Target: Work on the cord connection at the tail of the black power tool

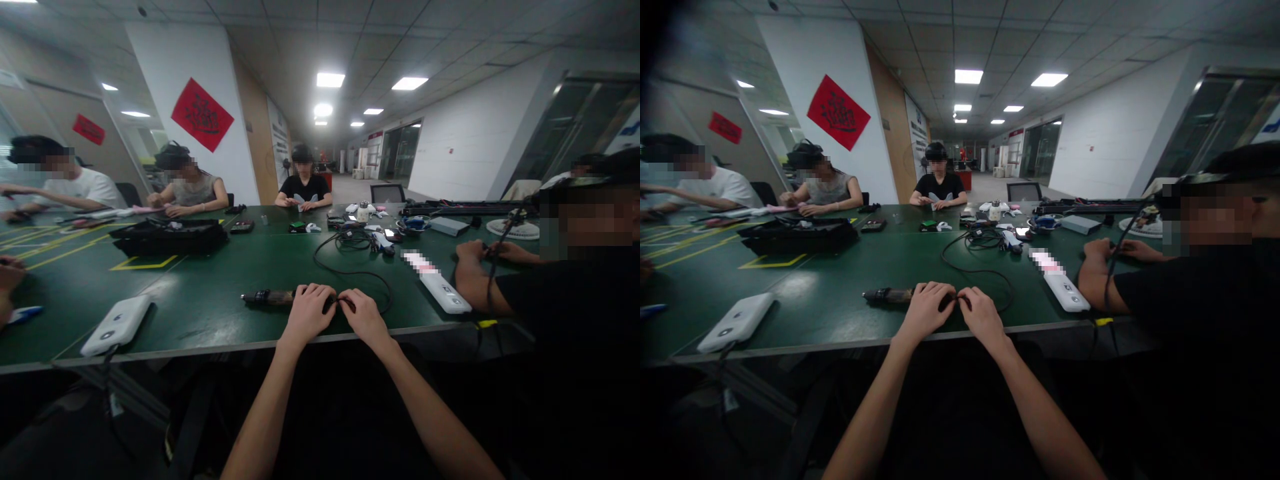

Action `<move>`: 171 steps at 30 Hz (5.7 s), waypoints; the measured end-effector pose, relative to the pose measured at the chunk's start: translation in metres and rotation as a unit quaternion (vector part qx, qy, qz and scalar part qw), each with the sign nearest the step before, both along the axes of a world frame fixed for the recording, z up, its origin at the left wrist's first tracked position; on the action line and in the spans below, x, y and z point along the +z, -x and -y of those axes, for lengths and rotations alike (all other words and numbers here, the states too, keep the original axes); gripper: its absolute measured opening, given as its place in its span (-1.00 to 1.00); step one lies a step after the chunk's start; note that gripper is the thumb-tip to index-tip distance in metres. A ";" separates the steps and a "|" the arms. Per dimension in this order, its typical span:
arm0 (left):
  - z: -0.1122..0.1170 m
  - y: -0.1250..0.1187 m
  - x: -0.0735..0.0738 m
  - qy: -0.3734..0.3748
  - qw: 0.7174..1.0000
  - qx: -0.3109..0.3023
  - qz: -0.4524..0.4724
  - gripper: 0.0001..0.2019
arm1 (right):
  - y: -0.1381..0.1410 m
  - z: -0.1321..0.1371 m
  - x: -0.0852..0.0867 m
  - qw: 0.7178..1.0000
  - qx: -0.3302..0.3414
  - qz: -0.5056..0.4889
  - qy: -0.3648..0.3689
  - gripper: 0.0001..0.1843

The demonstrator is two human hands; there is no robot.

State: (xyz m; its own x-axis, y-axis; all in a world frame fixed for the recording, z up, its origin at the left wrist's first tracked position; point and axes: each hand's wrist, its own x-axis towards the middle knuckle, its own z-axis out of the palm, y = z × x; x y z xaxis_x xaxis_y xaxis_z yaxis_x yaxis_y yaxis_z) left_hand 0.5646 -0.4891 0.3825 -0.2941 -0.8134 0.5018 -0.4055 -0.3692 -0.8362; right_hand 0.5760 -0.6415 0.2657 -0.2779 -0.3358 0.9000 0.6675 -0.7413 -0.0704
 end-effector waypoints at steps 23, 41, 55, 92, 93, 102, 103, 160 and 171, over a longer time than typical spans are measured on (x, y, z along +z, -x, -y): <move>0.000 -0.002 0.001 0.002 1.000 -0.008 0.002 -0.89 | 0.001 -0.001 -0.001 1.000 0.002 0.002 -0.002 -0.81; 0.000 -0.007 0.001 0.005 1.000 -0.008 0.020 -0.92 | 0.000 -0.001 -0.001 1.000 -0.001 -0.002 -0.003 -0.82; 0.000 -0.007 0.001 -0.002 1.000 -0.008 0.019 -0.89 | -0.001 -0.001 0.000 1.000 0.001 0.003 -0.001 -0.81; -0.001 -0.004 0.001 -0.002 1.000 -0.011 0.002 -0.93 | 0.000 -0.001 0.000 1.000 0.002 -0.002 0.000 -0.81; -0.001 -0.004 0.001 0.003 1.000 -0.011 0.002 -0.93 | 0.000 -0.001 0.000 1.000 0.002 -0.002 0.001 -0.81; -0.001 -0.005 0.002 0.000 1.000 -0.009 0.002 -0.93 | 0.001 -0.001 -0.001 1.000 0.001 0.001 0.002 -0.82; -0.001 -0.005 0.002 0.003 1.000 -0.009 0.002 -0.94 | 0.001 -0.001 -0.001 1.000 0.001 0.001 0.002 -0.81; 0.000 -0.003 0.001 0.000 1.000 -0.013 0.005 -0.94 | -0.001 -0.001 0.000 1.000 -0.002 -0.001 0.000 -0.82; 0.000 -0.002 0.001 0.001 1.000 -0.010 0.005 -0.94 | 0.000 -0.001 -0.001 1.000 -0.002 0.000 -0.001 -0.82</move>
State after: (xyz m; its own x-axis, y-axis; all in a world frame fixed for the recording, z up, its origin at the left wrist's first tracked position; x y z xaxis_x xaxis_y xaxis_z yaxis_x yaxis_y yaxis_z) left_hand 0.5664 -0.4894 0.3838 -0.3154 -0.8062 0.5006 -0.4054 -0.3625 -0.8392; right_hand 0.5756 -0.6410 0.2650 -0.2786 -0.3372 0.8993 0.6652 -0.7431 -0.0725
